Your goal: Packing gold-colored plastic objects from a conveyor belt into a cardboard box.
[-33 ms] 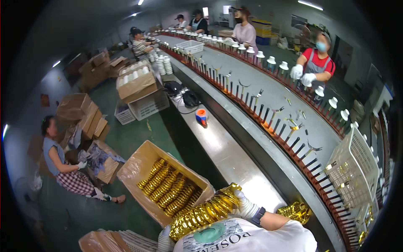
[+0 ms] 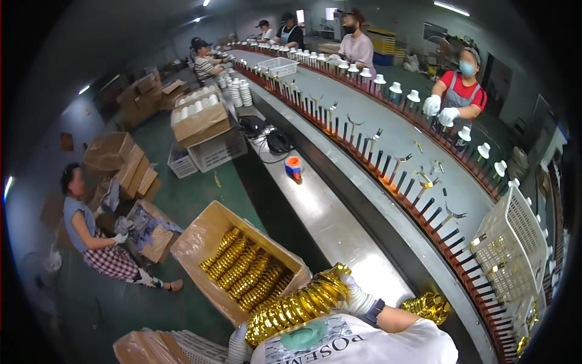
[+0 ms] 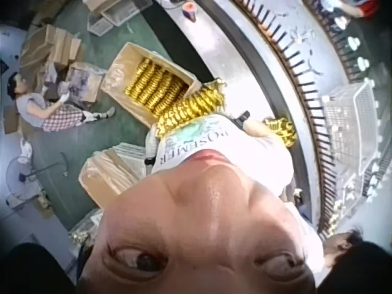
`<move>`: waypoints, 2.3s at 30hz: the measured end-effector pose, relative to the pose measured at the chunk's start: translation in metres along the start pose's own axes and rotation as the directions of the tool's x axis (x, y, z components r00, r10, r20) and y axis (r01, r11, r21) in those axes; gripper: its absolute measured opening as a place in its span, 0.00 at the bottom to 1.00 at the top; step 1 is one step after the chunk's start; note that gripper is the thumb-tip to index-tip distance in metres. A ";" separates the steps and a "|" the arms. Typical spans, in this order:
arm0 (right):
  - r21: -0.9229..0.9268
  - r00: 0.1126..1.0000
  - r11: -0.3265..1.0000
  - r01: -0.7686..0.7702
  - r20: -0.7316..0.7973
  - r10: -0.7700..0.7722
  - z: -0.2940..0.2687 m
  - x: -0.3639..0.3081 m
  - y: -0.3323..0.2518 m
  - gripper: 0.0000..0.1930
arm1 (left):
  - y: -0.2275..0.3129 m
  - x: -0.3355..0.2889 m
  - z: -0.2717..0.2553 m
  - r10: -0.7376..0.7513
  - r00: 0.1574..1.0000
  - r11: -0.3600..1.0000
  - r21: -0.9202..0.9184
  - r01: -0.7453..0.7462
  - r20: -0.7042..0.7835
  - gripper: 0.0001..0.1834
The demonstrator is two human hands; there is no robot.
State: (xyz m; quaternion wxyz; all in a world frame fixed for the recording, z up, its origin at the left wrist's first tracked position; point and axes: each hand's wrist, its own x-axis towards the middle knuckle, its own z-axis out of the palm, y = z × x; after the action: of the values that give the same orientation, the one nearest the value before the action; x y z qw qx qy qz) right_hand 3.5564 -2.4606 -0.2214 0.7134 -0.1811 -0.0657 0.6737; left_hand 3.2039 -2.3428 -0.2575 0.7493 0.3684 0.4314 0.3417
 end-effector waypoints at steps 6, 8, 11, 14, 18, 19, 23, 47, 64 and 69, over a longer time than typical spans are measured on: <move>-0.027 0.998 0.999 0.030 -0.055 -0.031 -0.006 -0.011 0.019 0.39 | 0.031 -0.058 0.020 -0.048 0.999 0.988 0.149 0.045 0.015 0.26; -0.016 0.997 1.000 -0.020 -0.071 0.018 -0.013 -0.011 0.025 0.41 | 0.019 -0.065 0.016 -0.023 0.994 1.000 0.002 0.022 0.104 0.26; -0.022 0.988 0.997 -0.076 -0.133 0.072 -0.004 -0.027 0.021 0.39 | -0.002 -0.061 0.001 -0.053 0.984 0.984 -0.160 0.080 0.167 0.27; -0.115 0.994 0.988 -0.100 -0.053 0.095 0.008 -0.042 0.009 0.39 | -0.014 -0.063 0.001 -0.129 0.970 0.929 -0.316 0.191 0.207 0.31; -0.070 0.988 0.989 -0.132 0.073 0.137 0.025 -0.032 0.000 0.41 | 0.032 -0.091 0.040 -0.137 0.981 0.963 -0.212 0.165 0.140 0.35; -0.014 0.980 0.986 -0.169 0.108 0.169 0.030 -0.028 -0.002 0.42 | 0.041 -0.088 0.049 -0.134 0.978 0.953 -0.251 0.172 0.161 0.36; 0.004 0.977 0.978 -0.209 0.048 0.209 0.047 -0.021 0.002 0.38 | 0.031 -0.079 0.028 -0.061 0.995 0.963 -0.257 0.079 0.075 0.38; -0.110 0.940 0.951 -0.290 0.156 0.305 0.040 -0.130 0.036 0.37 | -0.060 -0.190 -0.025 -0.049 0.994 0.964 -0.255 0.072 0.097 0.38; -0.051 0.954 0.953 -0.298 0.017 0.299 0.001 -0.260 0.046 0.40 | -0.104 -0.291 0.035 -0.086 0.993 0.935 -0.337 0.109 0.083 0.28; -0.096 0.962 0.958 -0.270 -0.064 0.265 -0.034 -0.308 0.040 0.41 | -0.148 -0.325 0.008 0.399 0.890 0.599 0.671 -0.436 0.222 0.23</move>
State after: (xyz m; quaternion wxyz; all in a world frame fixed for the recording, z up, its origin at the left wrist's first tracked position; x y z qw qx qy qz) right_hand 3.5047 -2.7686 -0.2208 0.6069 -0.2422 -0.0573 0.7548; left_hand 3.1119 -2.6879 -0.2521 0.4598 0.7246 0.4116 0.3067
